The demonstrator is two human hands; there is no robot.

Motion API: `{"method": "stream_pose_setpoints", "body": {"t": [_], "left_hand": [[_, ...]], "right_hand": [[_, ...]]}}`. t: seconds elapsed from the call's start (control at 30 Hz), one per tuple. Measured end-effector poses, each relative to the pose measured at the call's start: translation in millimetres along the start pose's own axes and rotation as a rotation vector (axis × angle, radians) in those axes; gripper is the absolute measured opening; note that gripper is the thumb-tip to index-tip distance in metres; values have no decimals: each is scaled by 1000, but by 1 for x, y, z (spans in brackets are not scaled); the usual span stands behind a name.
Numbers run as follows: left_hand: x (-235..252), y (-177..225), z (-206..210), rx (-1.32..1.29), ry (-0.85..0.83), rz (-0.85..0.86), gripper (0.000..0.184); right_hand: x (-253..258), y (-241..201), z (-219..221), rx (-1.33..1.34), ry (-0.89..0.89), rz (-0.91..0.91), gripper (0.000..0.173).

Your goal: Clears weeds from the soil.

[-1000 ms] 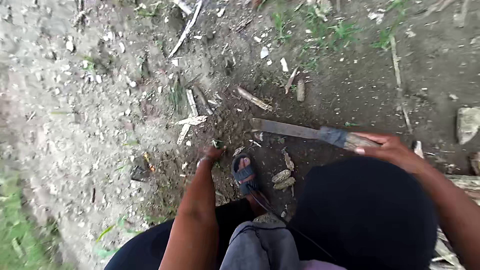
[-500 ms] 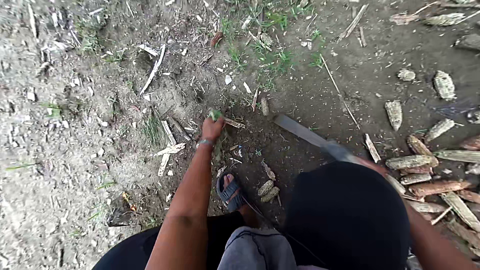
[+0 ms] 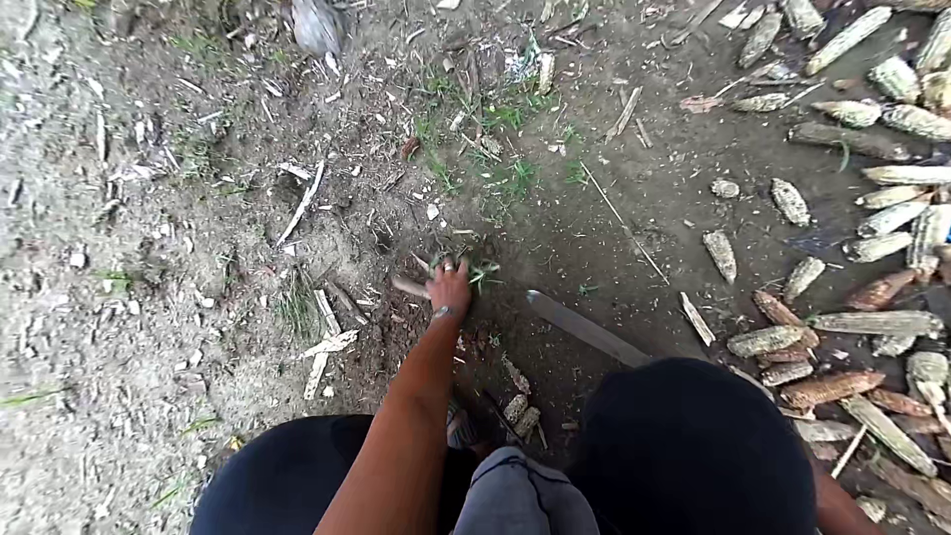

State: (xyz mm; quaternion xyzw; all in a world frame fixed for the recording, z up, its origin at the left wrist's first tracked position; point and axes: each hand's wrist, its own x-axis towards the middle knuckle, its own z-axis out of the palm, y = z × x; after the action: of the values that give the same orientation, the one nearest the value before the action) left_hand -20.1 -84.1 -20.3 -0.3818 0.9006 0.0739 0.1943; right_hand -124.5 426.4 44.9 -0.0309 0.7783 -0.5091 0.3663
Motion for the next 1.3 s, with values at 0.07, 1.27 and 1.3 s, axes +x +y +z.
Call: {"method": "stream_pose_setpoints", "body": {"t": [0.07,1.27,1.3], "left_hand": [[-19,-31,2,-4,-101,-159,52],[-79,-95,-291,-282,201,33,25],[-77,-99,-282,-311,183,45,22]], "right_hand": [[-8,9,-10,290,-11,115,38],[116,-58,74,-524,-45,95,50],[109,-72,64,-385,32,88,57]]}}
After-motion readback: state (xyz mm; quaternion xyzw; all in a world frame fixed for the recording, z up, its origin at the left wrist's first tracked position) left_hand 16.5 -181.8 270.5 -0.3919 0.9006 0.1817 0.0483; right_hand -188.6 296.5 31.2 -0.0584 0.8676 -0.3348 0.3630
